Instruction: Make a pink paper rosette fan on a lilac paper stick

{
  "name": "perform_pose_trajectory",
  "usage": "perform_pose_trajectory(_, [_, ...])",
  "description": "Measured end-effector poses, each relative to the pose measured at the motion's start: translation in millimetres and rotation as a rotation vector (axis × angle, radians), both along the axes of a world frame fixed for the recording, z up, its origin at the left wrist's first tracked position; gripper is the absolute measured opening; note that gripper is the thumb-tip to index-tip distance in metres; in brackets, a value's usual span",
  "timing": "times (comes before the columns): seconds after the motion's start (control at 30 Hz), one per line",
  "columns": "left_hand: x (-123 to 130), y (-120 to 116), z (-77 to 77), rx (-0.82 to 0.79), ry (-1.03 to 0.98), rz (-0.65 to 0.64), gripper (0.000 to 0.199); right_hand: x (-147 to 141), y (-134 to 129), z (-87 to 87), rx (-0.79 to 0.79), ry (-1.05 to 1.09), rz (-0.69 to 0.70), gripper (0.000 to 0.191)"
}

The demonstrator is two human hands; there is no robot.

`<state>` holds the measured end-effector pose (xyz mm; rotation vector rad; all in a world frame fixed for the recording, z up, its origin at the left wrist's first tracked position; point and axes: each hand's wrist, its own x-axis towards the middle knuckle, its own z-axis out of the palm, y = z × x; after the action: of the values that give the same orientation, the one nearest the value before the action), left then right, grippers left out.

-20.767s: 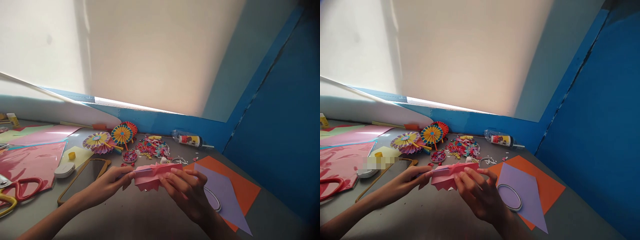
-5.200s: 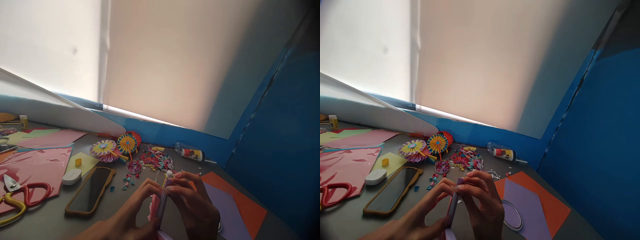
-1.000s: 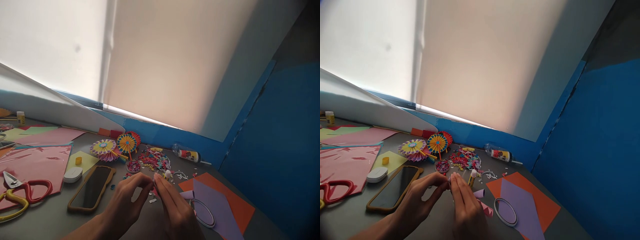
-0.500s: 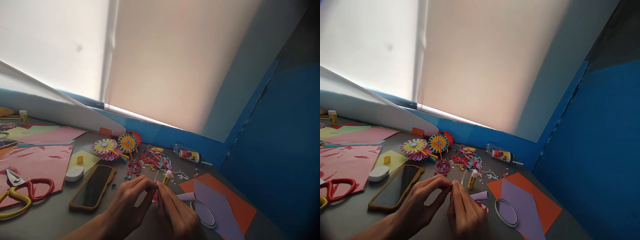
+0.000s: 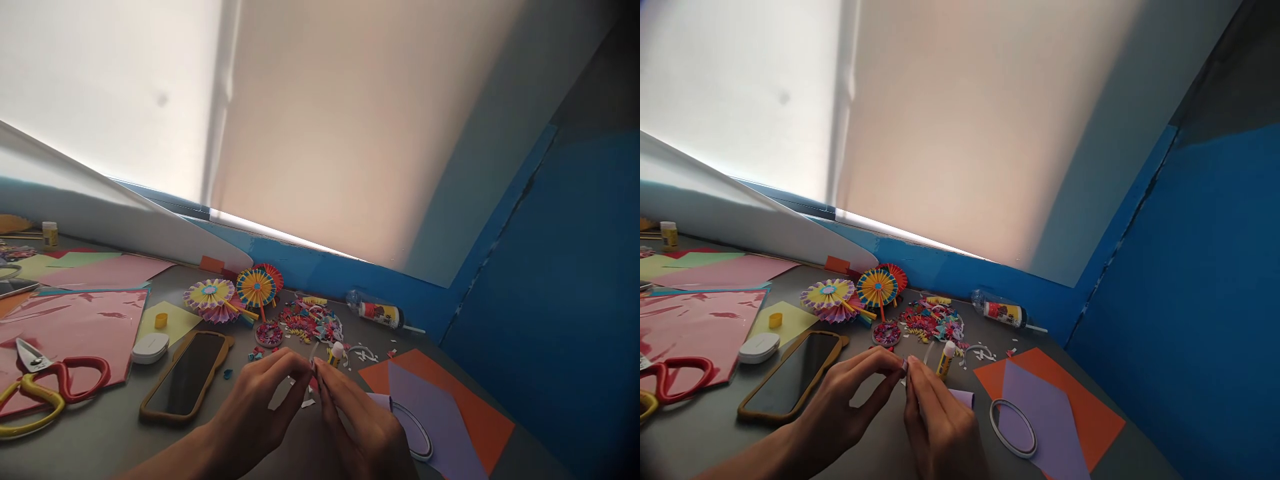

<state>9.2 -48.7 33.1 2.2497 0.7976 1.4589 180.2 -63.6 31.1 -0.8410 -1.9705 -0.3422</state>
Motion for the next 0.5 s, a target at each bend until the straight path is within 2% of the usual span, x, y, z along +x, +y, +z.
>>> perform_pose_trajectory(0.37, [-1.1,2.1,1.4,-0.004,-0.008,0.005,0.009,2.5,1.2,-2.5,-0.022,-0.07,-0.015,0.037])
perform_pose_trajectory(0.5, [-1.2,0.3,2.9,-0.008,-0.021,0.0,0.011,1.1,2.0,-1.7,0.048,-0.07,-0.041,0.037])
